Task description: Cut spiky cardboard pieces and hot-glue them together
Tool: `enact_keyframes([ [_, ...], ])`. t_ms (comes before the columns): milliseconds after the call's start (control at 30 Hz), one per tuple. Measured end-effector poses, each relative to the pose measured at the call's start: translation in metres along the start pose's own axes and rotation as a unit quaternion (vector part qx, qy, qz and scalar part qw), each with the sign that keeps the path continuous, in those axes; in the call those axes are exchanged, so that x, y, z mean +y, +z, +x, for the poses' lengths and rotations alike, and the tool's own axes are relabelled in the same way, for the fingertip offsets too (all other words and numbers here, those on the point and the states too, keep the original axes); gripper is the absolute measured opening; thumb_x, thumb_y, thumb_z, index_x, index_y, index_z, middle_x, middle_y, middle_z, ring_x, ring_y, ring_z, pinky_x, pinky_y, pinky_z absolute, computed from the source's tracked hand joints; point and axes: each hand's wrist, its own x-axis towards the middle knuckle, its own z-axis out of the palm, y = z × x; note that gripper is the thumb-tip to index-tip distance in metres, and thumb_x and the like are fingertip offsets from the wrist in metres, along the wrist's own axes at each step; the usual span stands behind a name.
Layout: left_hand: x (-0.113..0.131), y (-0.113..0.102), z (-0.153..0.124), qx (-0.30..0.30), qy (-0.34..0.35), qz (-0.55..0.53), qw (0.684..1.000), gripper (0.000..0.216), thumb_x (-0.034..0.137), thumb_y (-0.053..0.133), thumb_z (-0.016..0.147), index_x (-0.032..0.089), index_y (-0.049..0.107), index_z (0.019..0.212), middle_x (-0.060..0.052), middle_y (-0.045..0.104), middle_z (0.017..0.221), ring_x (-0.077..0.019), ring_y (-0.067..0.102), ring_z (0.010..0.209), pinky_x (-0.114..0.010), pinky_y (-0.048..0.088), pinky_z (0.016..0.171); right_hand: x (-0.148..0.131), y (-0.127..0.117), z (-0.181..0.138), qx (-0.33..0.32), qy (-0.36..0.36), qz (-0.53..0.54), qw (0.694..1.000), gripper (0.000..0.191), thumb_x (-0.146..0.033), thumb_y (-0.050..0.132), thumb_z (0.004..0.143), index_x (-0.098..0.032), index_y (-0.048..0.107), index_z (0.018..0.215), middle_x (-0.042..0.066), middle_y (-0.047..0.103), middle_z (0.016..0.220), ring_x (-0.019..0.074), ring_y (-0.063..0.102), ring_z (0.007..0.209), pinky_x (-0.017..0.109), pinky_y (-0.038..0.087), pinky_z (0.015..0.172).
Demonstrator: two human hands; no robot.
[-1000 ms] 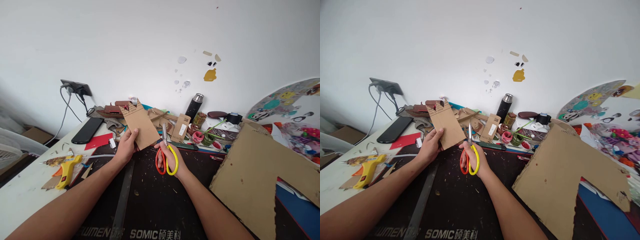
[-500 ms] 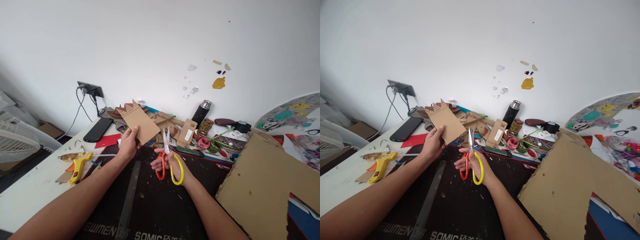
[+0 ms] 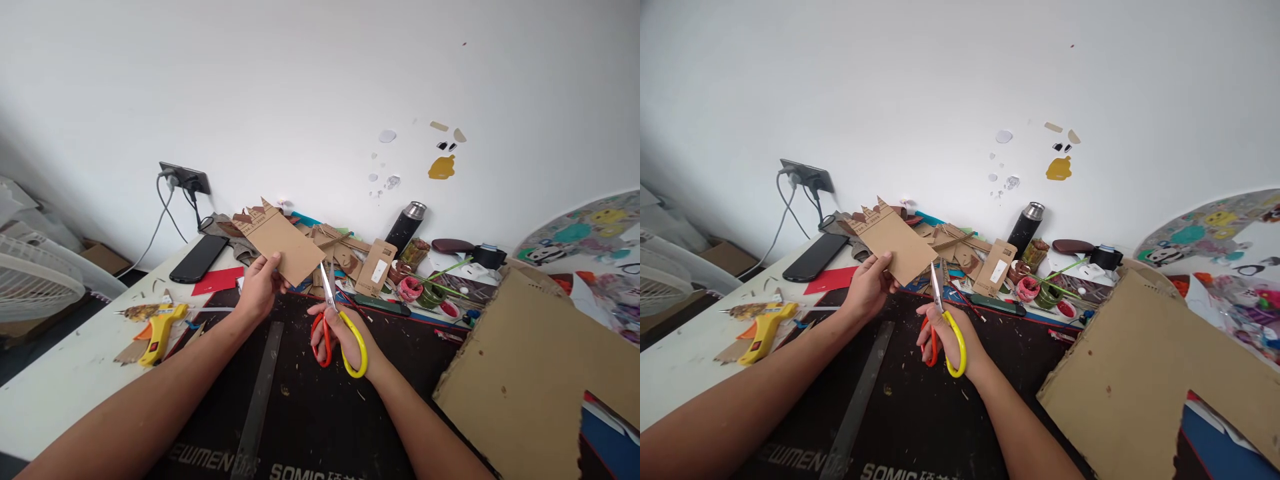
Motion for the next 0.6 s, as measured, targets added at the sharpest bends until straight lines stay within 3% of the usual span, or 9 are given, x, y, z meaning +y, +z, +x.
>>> enact_keyframes([
  [400,0.0024,-0.0002,-0.0014,-0.019,0.006,0.0,1.0,0.046,0.05,0.089,0.071,0.018,0.066,0.094,0.004,0.064,0.063,-0.0102,0.052,0.04,-0.02,0.032,0.034,-0.0014,-0.0006,-0.0011,0.052,-0.039,-0.026,0.998,0.074,-0.084,0.058,0.093,-0.013,0.068,0.115,0.0,0.066,0.063,0.0151,0.06,0.04,0.024,0.044,0.039],
  [600,0.0009,-0.0063,0.0068,0.039,0.025,-0.014,0.999,0.046,0.05,0.088,0.073,0.019,0.07,0.102,-0.004,0.079,0.089,-0.0206,0.073,0.074,-0.027,0.056,0.058,0.0014,-0.0024,-0.0009,0.061,-0.067,-0.049,0.995,0.064,-0.076,0.056,0.1,-0.015,0.068,0.114,-0.002,0.065,0.064,0.0137,0.059,0.04,0.024,0.045,0.041],
])
